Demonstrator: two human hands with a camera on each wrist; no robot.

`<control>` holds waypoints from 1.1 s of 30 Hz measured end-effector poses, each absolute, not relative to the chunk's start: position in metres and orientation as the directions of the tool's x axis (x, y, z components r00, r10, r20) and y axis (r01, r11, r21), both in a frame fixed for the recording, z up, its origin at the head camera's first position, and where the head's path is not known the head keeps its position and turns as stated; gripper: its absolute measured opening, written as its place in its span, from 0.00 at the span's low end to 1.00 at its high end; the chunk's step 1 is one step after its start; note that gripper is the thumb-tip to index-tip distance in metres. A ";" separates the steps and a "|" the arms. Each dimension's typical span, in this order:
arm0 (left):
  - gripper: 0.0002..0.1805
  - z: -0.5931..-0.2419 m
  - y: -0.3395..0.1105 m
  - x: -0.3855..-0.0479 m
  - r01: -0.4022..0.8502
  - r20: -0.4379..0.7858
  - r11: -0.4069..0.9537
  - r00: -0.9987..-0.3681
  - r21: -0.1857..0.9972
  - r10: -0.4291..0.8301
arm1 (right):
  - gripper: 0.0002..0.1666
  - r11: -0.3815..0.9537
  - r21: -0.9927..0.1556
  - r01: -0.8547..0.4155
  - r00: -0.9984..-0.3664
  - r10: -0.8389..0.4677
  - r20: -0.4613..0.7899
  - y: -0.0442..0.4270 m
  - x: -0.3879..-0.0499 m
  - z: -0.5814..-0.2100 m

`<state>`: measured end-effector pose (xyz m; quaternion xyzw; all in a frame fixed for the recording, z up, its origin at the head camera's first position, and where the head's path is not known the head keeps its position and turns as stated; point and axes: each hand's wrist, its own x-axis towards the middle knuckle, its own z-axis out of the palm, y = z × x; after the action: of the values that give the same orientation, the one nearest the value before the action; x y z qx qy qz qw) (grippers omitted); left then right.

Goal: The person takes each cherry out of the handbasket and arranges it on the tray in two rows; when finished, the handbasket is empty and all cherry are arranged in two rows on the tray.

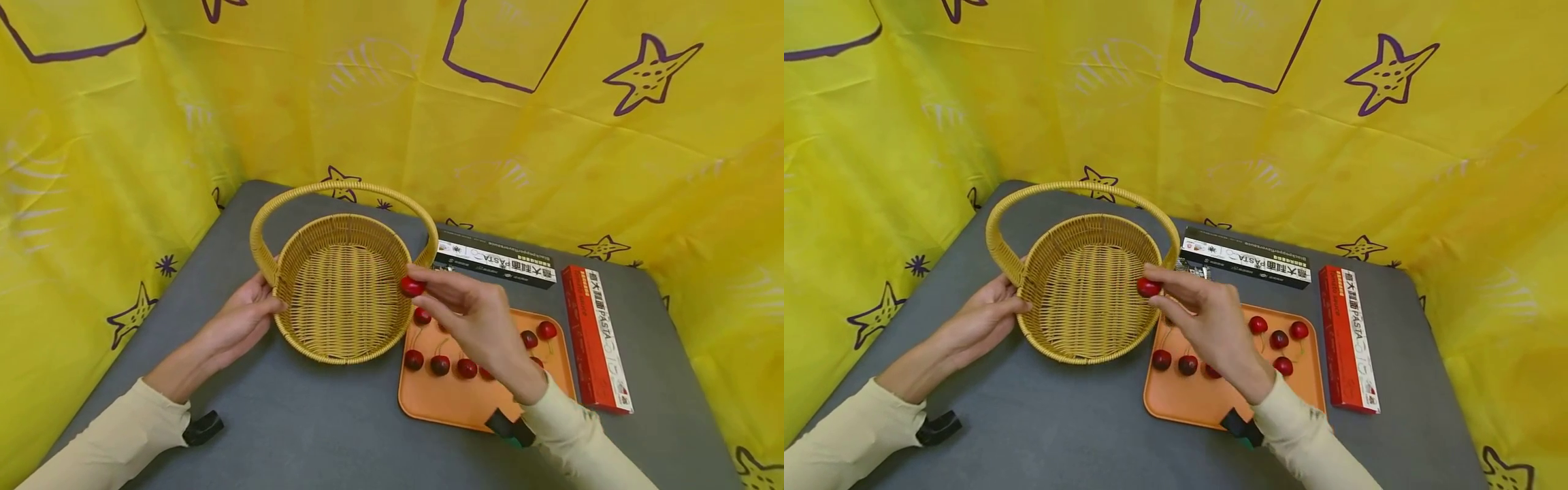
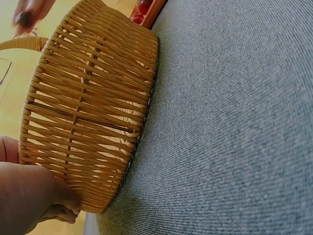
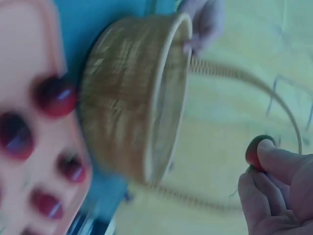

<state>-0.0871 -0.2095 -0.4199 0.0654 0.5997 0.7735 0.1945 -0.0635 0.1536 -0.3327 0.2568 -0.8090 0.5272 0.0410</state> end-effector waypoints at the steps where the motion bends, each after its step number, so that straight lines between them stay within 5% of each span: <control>1: 0.52 -0.420 -0.210 -0.087 -0.223 -0.133 -0.205 -0.916 0.953 0.378 | 0.27 0.321 -0.830 -0.457 -0.873 -0.343 0.348 0.167 -0.059 -0.333; 10: 0.52 -0.420 -0.209 -0.088 -0.226 -0.136 -0.204 -0.914 0.953 0.382 | 0.30 0.543 -0.807 -0.230 -0.960 0.007 0.279 0.270 -0.009 -0.356; 19: 0.51 -0.419 -0.208 -0.088 -0.221 -0.138 -0.186 -0.915 0.957 0.378 | 0.26 0.637 -0.769 0.049 -0.932 0.307 0.194 0.315 0.028 -0.402; 33: 0.53 -0.418 -0.208 -0.087 -0.218 -0.127 -0.205 -0.915 0.954 0.384 | 0.25 0.751 -0.657 0.064 -0.930 0.284 0.234 0.336 0.036 -0.442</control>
<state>-0.0870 -0.2078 -0.4183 0.0691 0.5999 0.7730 0.1947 0.0359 0.3364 -0.4424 -0.0942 -0.9216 0.3399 0.1618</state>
